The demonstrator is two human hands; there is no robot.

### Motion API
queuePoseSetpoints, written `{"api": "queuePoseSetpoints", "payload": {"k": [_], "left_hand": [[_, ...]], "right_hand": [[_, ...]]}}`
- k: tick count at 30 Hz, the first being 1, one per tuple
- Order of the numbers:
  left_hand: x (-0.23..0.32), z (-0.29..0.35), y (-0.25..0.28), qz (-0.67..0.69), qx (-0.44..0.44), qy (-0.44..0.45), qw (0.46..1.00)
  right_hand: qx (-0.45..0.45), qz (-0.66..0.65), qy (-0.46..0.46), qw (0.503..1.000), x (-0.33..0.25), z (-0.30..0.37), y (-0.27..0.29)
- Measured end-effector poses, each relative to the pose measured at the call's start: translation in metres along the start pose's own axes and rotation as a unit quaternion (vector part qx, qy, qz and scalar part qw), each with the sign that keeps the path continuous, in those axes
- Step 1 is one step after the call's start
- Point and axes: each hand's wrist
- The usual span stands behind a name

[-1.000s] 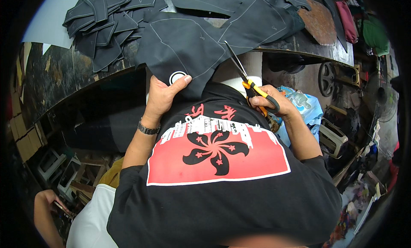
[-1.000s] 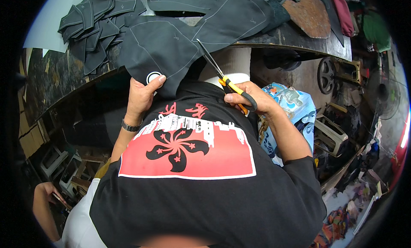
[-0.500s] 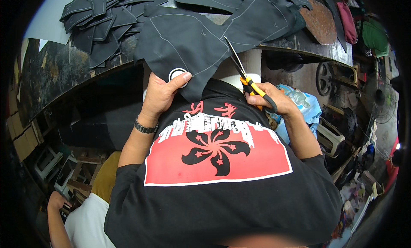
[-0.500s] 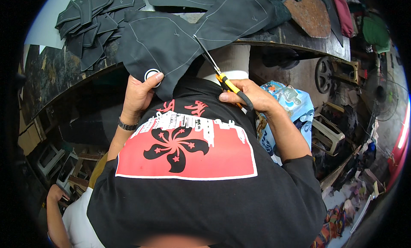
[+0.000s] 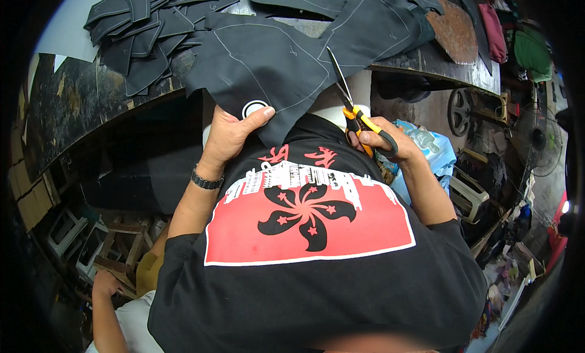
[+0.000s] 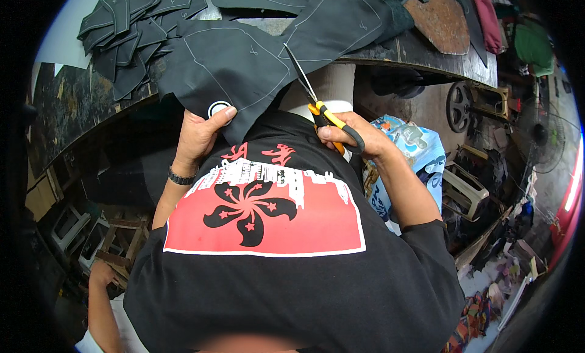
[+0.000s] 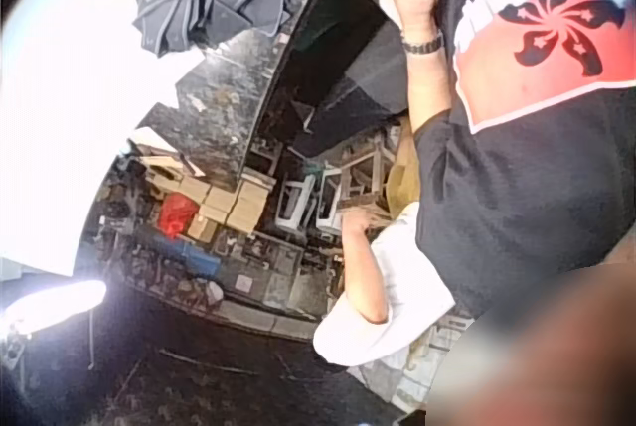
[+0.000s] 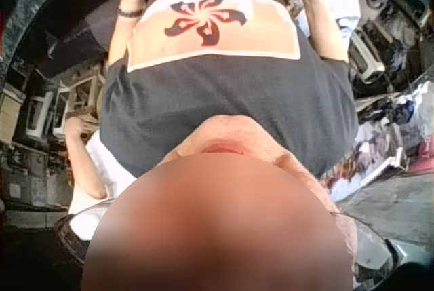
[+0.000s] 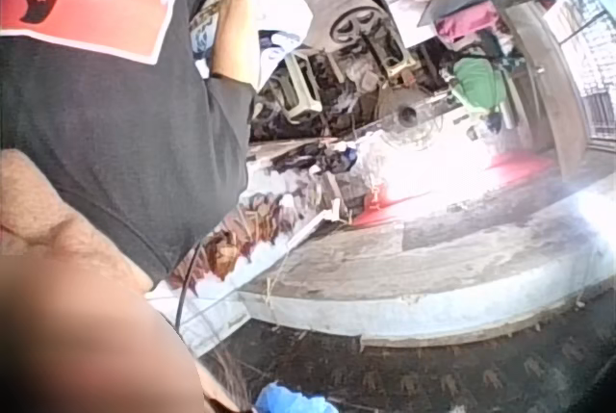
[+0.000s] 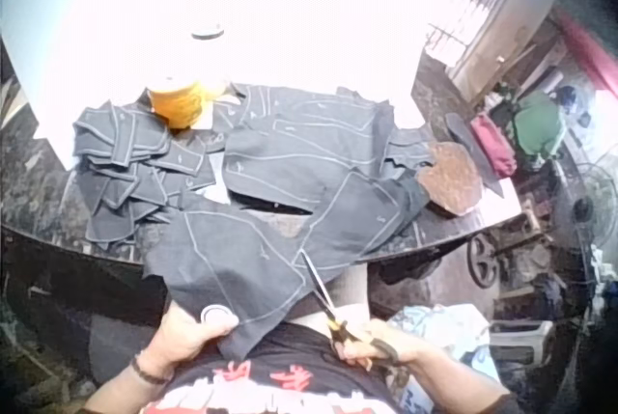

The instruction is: The person uses shears to cut multiple pieces of black fabric along marked outlines on a worktable. Cut pieces are stacked to the left as each piece is completed.

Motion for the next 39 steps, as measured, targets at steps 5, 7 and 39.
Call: {"api": "queuePoseSetpoints", "payload": {"k": [5, 7, 39], "left_hand": [[0.002, -0.001, 0.000, -0.002, 0.004, 0.003, 1.000], [0.002, -0.001, -0.002, 0.005, 0.012, 0.000, 1.000], [0.001, 0.001, 0.008, 0.036, 0.017, 0.029, 0.999]], "right_hand": [[0.008, 0.020, -0.003, 1.000, -0.001, 0.001, 0.001], [0.013, 0.033, -0.012, 0.999, -0.002, 0.000, 0.001], [-0.009, -0.026, -0.026, 0.999, -0.021, -0.012, -0.003]]}}
Point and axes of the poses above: each hand's wrist, its own z-axis away from the middle knuckle, its own y-axis out of the back of the hand, x = y × z, and after that the axes turned 13 degrees about x, right-handed
